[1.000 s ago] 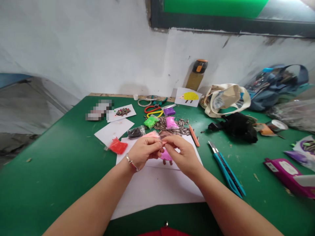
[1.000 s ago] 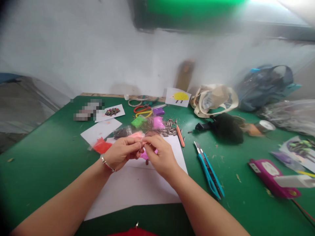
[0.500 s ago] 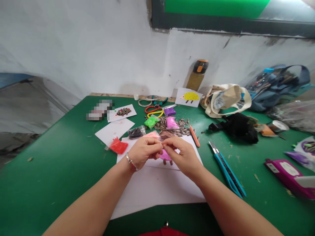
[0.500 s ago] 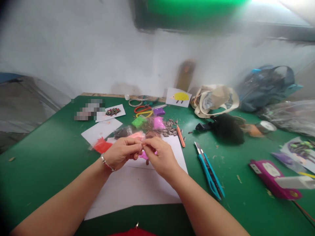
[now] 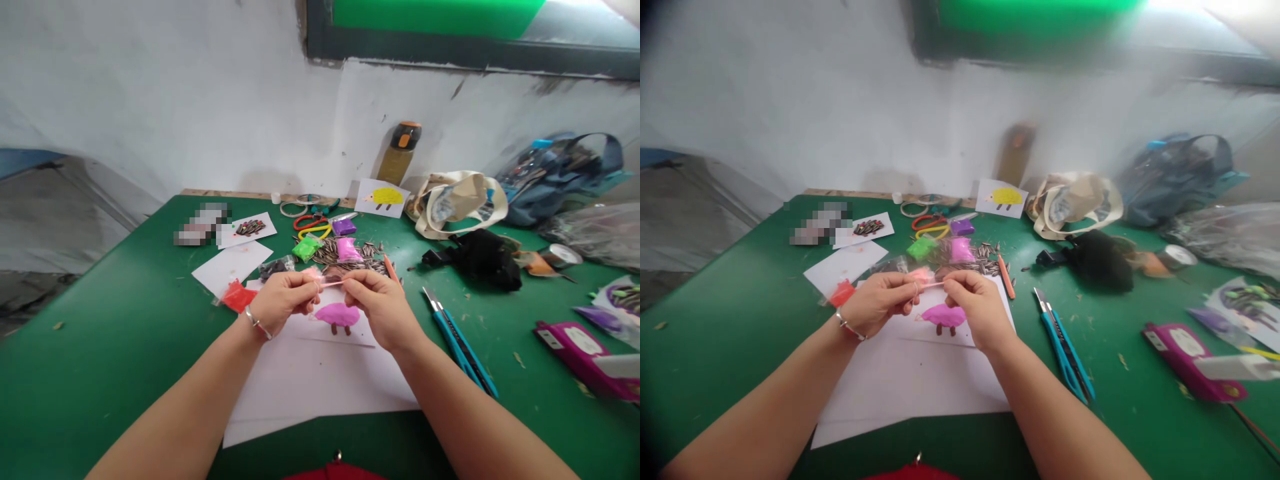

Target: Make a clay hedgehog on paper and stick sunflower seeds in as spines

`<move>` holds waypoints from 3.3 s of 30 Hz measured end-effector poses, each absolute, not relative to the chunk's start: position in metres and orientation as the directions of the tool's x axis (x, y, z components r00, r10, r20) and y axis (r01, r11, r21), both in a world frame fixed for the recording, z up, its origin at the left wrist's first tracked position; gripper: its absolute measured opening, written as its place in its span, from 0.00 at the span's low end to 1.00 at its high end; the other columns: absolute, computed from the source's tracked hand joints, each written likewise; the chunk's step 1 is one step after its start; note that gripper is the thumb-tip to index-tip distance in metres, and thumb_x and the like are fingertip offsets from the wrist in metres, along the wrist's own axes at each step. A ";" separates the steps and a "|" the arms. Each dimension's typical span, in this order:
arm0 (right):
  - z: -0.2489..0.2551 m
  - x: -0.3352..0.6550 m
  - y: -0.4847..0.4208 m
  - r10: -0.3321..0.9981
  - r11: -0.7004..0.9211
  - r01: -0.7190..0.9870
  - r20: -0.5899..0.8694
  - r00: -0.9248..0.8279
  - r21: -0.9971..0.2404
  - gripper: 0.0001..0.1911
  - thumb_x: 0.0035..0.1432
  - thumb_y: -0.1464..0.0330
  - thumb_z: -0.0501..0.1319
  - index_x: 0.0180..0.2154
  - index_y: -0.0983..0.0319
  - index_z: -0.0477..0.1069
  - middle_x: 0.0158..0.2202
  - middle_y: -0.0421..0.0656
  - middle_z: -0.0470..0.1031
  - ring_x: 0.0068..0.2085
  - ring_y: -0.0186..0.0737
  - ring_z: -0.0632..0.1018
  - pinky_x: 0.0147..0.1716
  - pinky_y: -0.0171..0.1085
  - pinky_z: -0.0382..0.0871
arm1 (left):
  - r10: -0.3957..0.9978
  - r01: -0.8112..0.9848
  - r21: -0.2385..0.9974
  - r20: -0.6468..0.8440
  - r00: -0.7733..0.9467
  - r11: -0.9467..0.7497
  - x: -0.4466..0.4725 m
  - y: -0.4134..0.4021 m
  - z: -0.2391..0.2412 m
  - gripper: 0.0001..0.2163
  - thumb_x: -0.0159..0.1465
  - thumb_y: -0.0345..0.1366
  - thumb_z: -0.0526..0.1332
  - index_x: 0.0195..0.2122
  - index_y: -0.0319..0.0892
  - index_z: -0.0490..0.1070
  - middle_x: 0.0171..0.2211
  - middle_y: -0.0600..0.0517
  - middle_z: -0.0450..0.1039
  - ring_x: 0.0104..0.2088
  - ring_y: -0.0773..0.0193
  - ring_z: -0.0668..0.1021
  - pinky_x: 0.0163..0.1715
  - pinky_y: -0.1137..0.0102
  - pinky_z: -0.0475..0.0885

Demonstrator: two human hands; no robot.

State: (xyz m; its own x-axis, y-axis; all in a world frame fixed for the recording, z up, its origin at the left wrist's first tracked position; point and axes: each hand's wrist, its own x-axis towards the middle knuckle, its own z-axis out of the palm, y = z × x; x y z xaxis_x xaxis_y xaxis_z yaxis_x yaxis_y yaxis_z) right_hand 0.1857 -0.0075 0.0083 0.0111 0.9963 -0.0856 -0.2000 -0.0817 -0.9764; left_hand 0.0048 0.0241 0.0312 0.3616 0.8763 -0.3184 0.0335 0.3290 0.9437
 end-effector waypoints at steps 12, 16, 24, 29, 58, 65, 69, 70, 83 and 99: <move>0.023 0.173 0.006 0.999 -0.032 -0.146 -0.030 -0.018 -0.989 0.11 0.53 0.62 0.63 0.37 0.61 0.75 0.33 0.42 0.74 0.31 0.33 0.72 0.34 0.37 0.68 | 0.875 -0.089 0.923 -0.318 0.365 0.373 -0.003 0.027 0.030 0.12 0.52 0.40 0.69 0.31 0.37 0.75 0.25 0.53 0.70 0.24 0.72 0.70 0.27 0.73 0.66; 0.028 0.166 0.007 0.993 -0.003 -0.091 0.008 -0.117 -0.996 0.10 0.52 0.63 0.64 0.37 0.61 0.73 0.32 0.40 0.74 0.33 0.34 0.74 0.34 0.36 0.68 | 0.874 -0.101 0.922 -0.315 0.370 0.375 -0.003 0.026 0.031 0.12 0.51 0.40 0.70 0.31 0.37 0.76 0.25 0.53 0.71 0.24 0.71 0.70 0.26 0.73 0.66; 0.016 0.160 0.006 0.997 -0.044 -0.197 -0.032 -0.064 -0.979 0.07 0.50 0.67 0.64 0.30 0.61 0.68 0.25 0.36 0.69 0.27 0.32 0.71 0.29 0.34 0.66 | 0.861 -0.051 0.936 -0.299 0.412 0.349 -0.001 0.024 0.032 0.10 0.52 0.40 0.69 0.28 0.37 0.75 0.25 0.52 0.71 0.23 0.72 0.70 0.25 0.74 0.66; 0.015 0.167 0.006 0.995 -0.087 -0.332 -0.064 -0.080 -0.939 0.08 0.50 0.66 0.66 0.31 0.60 0.69 0.27 0.36 0.68 0.27 0.31 0.69 0.30 0.34 0.65 | 0.845 -0.051 0.915 -0.348 0.405 0.401 0.001 0.024 0.032 0.12 0.52 0.41 0.70 0.31 0.37 0.75 0.26 0.51 0.71 0.24 0.71 0.70 0.26 0.73 0.66; 0.016 0.172 0.000 0.978 -0.122 -0.139 -0.095 -0.187 -0.983 0.07 0.52 0.66 0.62 0.34 0.62 0.73 0.28 0.39 0.72 0.27 0.32 0.71 0.27 0.34 0.66 | 0.843 -0.051 0.935 -0.292 0.451 0.351 0.006 0.022 0.026 0.13 0.53 0.43 0.68 0.28 0.36 0.73 0.22 0.54 0.66 0.23 0.72 0.68 0.24 0.74 0.65; 0.014 0.169 0.002 0.988 0.135 0.156 0.121 -0.096 -0.978 0.03 0.53 0.70 0.60 0.29 0.61 0.73 0.28 0.39 0.72 0.29 0.33 0.71 0.29 0.33 0.64 | 0.823 -0.054 0.914 -0.333 0.460 0.401 0.007 0.022 0.023 0.15 0.53 0.44 0.69 0.30 0.36 0.73 0.24 0.53 0.68 0.24 0.72 0.69 0.26 0.73 0.67; 0.016 0.170 -0.001 0.956 0.292 0.323 0.263 -0.131 -0.900 0.08 0.55 0.72 0.58 0.32 0.58 0.76 0.33 0.41 0.75 0.36 0.36 0.74 0.37 0.35 0.66 | 0.832 -0.068 0.906 -0.352 0.429 0.418 0.006 0.023 0.021 0.15 0.52 0.43 0.70 0.30 0.35 0.74 0.22 0.54 0.67 0.22 0.72 0.69 0.24 0.74 0.66; 0.017 0.170 -0.001 0.951 0.306 0.340 0.273 -0.143 -0.889 0.09 0.55 0.73 0.57 0.33 0.58 0.76 0.34 0.41 0.76 0.37 0.36 0.74 0.38 0.36 0.67 | 0.835 -0.076 0.904 -0.354 0.422 0.421 0.005 0.023 0.021 0.14 0.52 0.43 0.69 0.30 0.35 0.74 0.22 0.54 0.67 0.22 0.72 0.69 0.24 0.75 0.66; 0.021 0.168 -0.004 0.965 0.262 0.389 0.227 -0.134 -0.883 0.10 0.54 0.75 0.56 0.36 0.59 0.74 0.33 0.38 0.75 0.32 0.32 0.72 0.32 0.32 0.65 | 0.831 -0.019 0.918 -0.351 0.431 0.397 0.007 0.022 0.020 0.13 0.54 0.43 0.67 0.29 0.37 0.73 0.21 0.55 0.65 0.22 0.73 0.68 0.21 0.77 0.64; 0.023 0.175 0.037 0.983 0.184 0.563 0.156 -0.099 -0.806 0.11 0.56 0.65 0.53 0.24 0.60 0.67 0.21 0.36 0.67 0.25 0.33 0.67 0.24 0.33 0.55 | 0.940 -0.123 0.941 -0.293 0.172 0.316 -0.006 0.043 0.011 0.17 0.49 0.45 0.69 0.20 0.38 0.65 0.18 0.58 0.63 0.19 0.74 0.65 0.20 0.77 0.61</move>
State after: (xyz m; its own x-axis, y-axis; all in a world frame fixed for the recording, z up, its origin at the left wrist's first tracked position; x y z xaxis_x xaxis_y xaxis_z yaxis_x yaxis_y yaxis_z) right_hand 0.1753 0.0372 0.0230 -0.0988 0.9828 0.1559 0.5629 0.1844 -0.8057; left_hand -0.0058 0.0428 0.0113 0.1724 0.9404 -0.2933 -0.1227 0.3159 0.9408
